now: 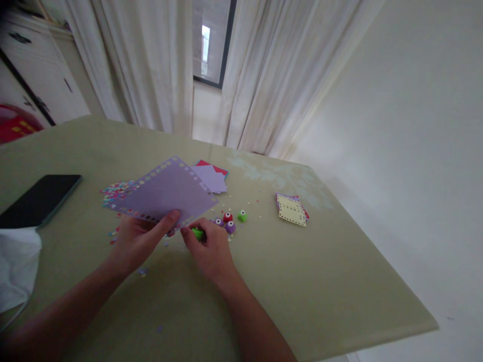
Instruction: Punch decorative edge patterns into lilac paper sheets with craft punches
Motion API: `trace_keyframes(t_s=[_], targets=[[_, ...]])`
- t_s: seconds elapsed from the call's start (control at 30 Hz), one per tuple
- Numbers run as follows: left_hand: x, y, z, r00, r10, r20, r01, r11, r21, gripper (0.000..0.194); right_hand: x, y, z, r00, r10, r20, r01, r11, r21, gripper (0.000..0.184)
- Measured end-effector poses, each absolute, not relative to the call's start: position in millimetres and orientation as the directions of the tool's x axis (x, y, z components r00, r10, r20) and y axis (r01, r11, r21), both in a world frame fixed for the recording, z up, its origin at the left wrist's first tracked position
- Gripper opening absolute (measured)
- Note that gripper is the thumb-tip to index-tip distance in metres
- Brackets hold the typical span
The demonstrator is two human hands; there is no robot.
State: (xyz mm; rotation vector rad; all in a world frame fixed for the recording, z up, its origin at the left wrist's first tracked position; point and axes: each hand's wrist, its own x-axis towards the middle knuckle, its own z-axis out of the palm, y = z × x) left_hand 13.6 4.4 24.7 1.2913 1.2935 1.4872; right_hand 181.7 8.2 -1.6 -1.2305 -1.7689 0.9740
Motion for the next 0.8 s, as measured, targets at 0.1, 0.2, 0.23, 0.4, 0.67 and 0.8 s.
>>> trace_keyframes(t_s=[0.1,0.2,0.23,0.4,0.67,0.8], targets=[[13.6,4.4,22.5,-0.189,0.955,0.227,0.068,-0.218,0.974,0.028,179.1,4.8,-3.3,-0.319,0.923,0.215,0.447,0.346,-0.825,0.021],[12.8,4.8,19.0,-0.183,0.957,0.225,0.076,-0.214,0.974,0.027,174.6,1.0,-9.8,-0.394,0.895,0.208,0.547,0.411,-0.73,0.022],[12.5,5.2,18.3,-0.182,0.959,0.218,0.079,-0.207,0.975,0.028,173.2,0.2,-12.7,-0.414,0.89,0.189,0.582,0.419,-0.697,0.025],[10.3,9.0,18.6,-0.197,0.959,0.206,0.075,-0.194,0.978,0.022,170.5,1.6,-23.4,-0.466,0.871,0.156,0.675,0.464,-0.573,0.014],[8.1,12.7,17.2,-0.182,0.957,0.228,0.074,-0.217,0.973,0.024,169.4,2.2,-23.7,-0.45,0.864,0.223,0.645,0.488,-0.588,0.029],[5.5,15.0,14.1,-0.183,0.95,0.252,0.113,-0.235,0.965,0.026,168.9,5.8,-23.7,-0.343,0.901,0.267,0.571,0.425,-0.702,0.017]])
